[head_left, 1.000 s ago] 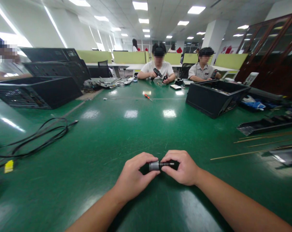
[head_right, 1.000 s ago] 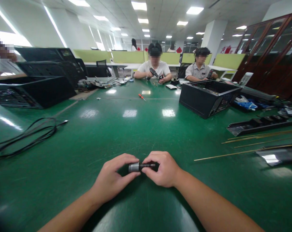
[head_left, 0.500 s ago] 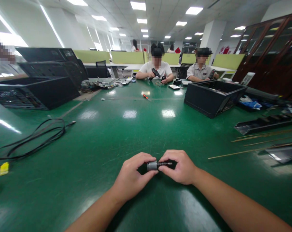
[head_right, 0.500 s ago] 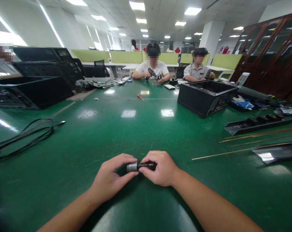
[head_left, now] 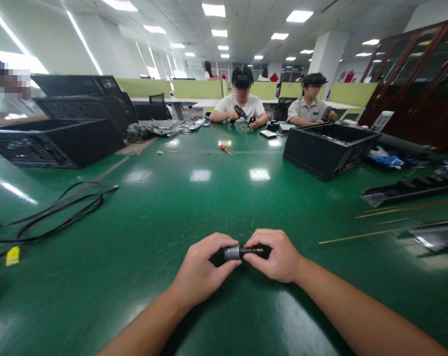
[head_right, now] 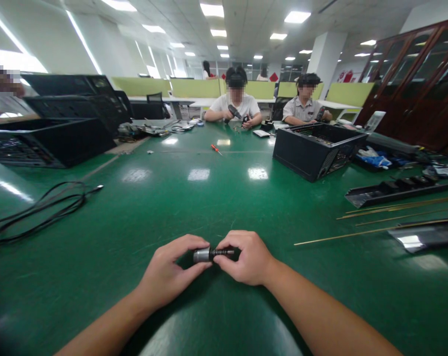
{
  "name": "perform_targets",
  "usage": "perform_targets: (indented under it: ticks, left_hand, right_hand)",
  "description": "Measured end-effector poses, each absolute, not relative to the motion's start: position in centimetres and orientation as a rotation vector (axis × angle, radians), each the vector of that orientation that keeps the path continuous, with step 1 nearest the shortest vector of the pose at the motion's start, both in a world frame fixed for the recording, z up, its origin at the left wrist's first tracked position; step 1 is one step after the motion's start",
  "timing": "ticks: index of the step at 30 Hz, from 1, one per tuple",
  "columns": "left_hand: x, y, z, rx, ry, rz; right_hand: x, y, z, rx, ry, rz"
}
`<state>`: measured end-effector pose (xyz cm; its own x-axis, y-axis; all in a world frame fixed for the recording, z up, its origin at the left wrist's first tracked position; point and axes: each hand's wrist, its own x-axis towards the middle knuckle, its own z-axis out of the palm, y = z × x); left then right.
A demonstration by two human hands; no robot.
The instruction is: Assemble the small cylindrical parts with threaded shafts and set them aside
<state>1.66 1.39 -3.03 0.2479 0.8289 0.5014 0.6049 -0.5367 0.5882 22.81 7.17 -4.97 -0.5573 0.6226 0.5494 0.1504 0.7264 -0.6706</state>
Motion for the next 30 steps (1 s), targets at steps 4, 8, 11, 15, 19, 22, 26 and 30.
perform_targets:
  ticks: [4, 8, 11, 15, 19, 22, 26, 30]
  left_hand:
    - [1.68, 1.32, -2.85, 2.26, 1.339, 1.182]
    - [1.56, 1.36, -2.85, 2.261, 1.342, 1.183]
    - [1.47, 1.36, -2.87, 2.259, 1.337, 1.186]
    - [1.5, 1.31, -2.82, 2.247, 1.341, 1.185]
    - [1.53, 1.27, -2.85, 2.245, 1.355, 1.174]
    - [1.49, 1.25, -2.89, 2.248, 1.35, 1.174]
    - [1.49, 1.28, -2.84, 2.253, 1.346, 1.181]
    - [1.49, 1.34, -2.74, 2.252, 1.351, 1.195]
  right_hand:
    - [22.89, 7.21, -4.89, -0.587, -2.094, 0.719]
    - [22.97, 7.26, -4.91, -0.597, -2.102, 0.712]
    - [23.01, 7.27, -4.93, -0.599, -2.098, 0.715]
    - [23.05, 7.24, -4.94, -0.604, -2.101, 0.718]
    - [23.05, 7.24, -4.89, -0.613, -2.106, 0.716]
    - [23.06, 7.25, -4.87, -0.614, -2.1, 0.715]
    - [23.13, 7.25, -4.88, -0.614, -2.09, 0.711]
    - [23.18, 7.26, -4.83, -0.611, -2.091, 0.702]
